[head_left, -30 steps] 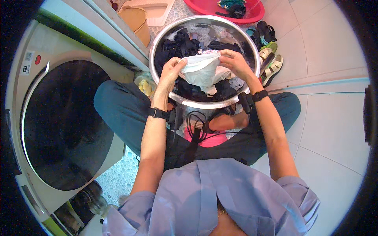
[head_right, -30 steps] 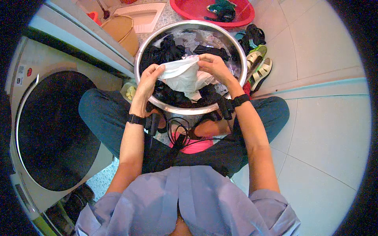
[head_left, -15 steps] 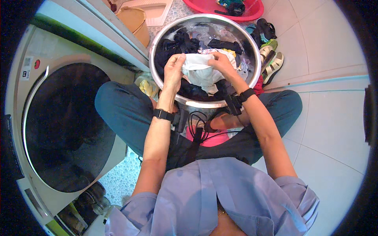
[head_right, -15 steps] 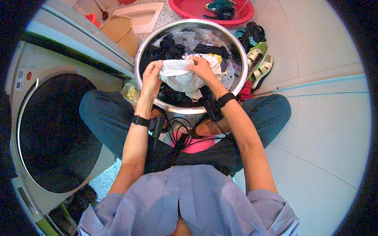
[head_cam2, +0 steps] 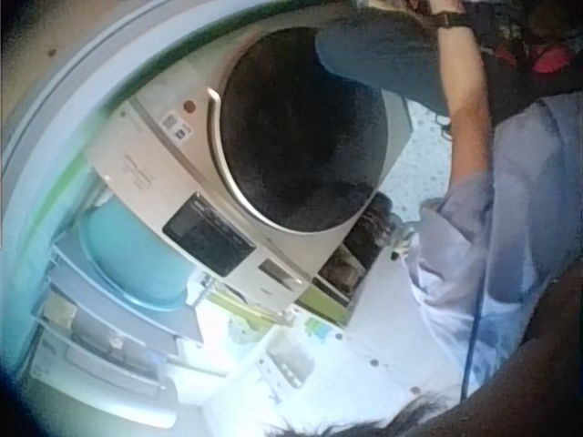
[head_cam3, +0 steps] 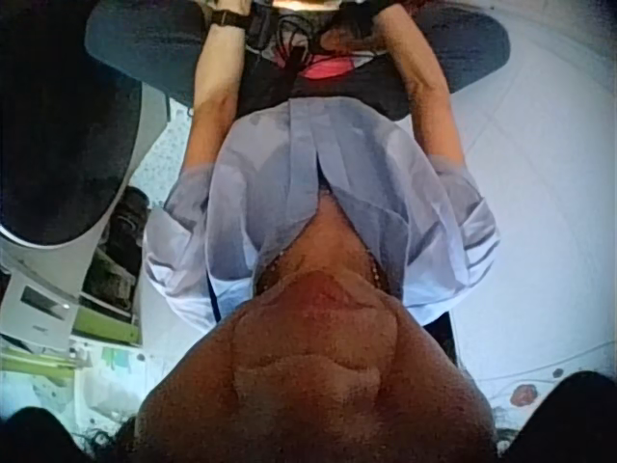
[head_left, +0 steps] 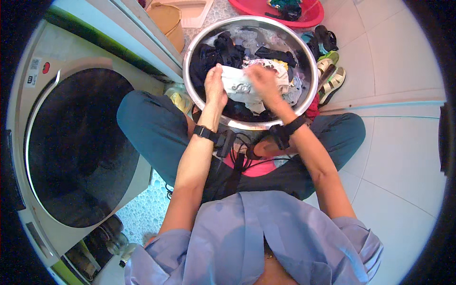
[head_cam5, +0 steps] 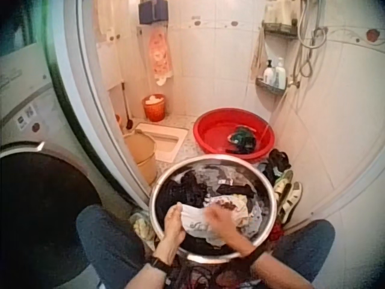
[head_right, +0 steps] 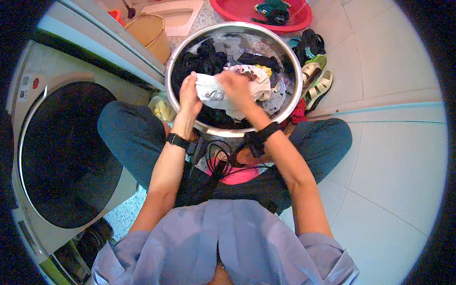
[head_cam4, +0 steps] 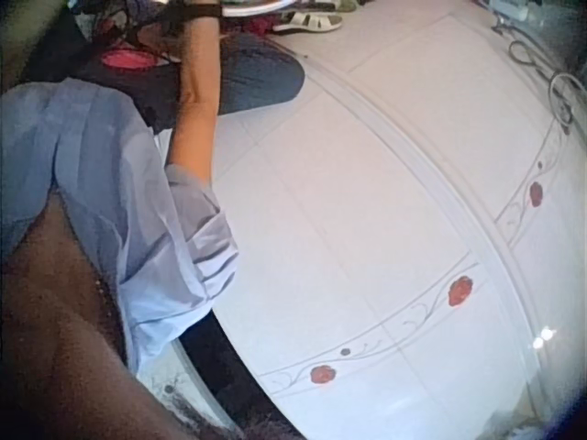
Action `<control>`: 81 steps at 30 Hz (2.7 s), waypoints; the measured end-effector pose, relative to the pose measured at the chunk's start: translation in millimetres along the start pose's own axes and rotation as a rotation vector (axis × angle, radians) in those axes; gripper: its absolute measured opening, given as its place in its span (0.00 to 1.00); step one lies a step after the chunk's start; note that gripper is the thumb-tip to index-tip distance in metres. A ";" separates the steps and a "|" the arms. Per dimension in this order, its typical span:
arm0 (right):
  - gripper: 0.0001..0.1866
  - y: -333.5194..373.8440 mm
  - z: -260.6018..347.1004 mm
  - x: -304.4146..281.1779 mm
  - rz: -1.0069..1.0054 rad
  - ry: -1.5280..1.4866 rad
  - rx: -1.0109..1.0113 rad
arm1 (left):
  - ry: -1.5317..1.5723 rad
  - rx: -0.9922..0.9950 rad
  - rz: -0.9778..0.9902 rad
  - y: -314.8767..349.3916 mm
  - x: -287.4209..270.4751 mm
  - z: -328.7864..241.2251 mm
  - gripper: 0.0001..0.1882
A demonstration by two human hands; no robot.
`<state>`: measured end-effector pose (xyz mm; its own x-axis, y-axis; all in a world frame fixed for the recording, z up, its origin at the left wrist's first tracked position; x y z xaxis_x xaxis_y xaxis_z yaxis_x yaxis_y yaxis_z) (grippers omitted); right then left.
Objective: Washing clothes by hand in a metal basin.
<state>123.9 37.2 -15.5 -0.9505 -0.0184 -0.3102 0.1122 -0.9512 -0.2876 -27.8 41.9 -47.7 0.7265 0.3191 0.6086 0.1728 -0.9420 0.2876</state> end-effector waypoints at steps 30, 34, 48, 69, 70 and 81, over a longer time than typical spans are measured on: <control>0.20 -26.8 -8.3 23.1 0.128 0.671 -0.083 | 0.440 -0.683 0.376 17.2 11.9 53.8 0.12; 0.20 6.0 31.9 58.8 0.298 0.733 -0.356 | 0.373 -0.735 0.182 16.7 -2.9 40.4 0.10; 0.26 -37.2 -47.7 -11.0 -0.056 -0.262 0.525 | 0.224 -0.530 0.240 -5.6 -18.3 -1.5 0.16; 0.13 -41.7 5.4 -32.0 0.295 -0.038 0.281 | -1.364 0.898 -0.047 -3.3 -15.9 -50.3 0.11; 0.14 -42.2 5.8 -31.8 0.330 -0.028 0.320 | -1.363 0.899 -0.048 -5.0 -15.9 -49.7 0.11; 0.17 -51.0 38.8 -16.1 0.539 0.074 0.058 | -0.348 -0.046 0.424 10.4 21.0 -39.1 0.22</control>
<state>122.3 74.1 39.3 -0.7396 -0.4882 -0.4633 0.5598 -0.8283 -0.0209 -36.7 42.9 -3.0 0.9047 -0.1482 0.3995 -0.2065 -0.9726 0.1069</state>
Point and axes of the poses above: each hand's wrist, its own y-axis away from the middle knuckle, its own x-axis out of the palm, z = x × y, the point moved 2 cm from there along -y, towards the middle knuckle, and after that the axes turned 1 degree about y, right-handed, at the moved point
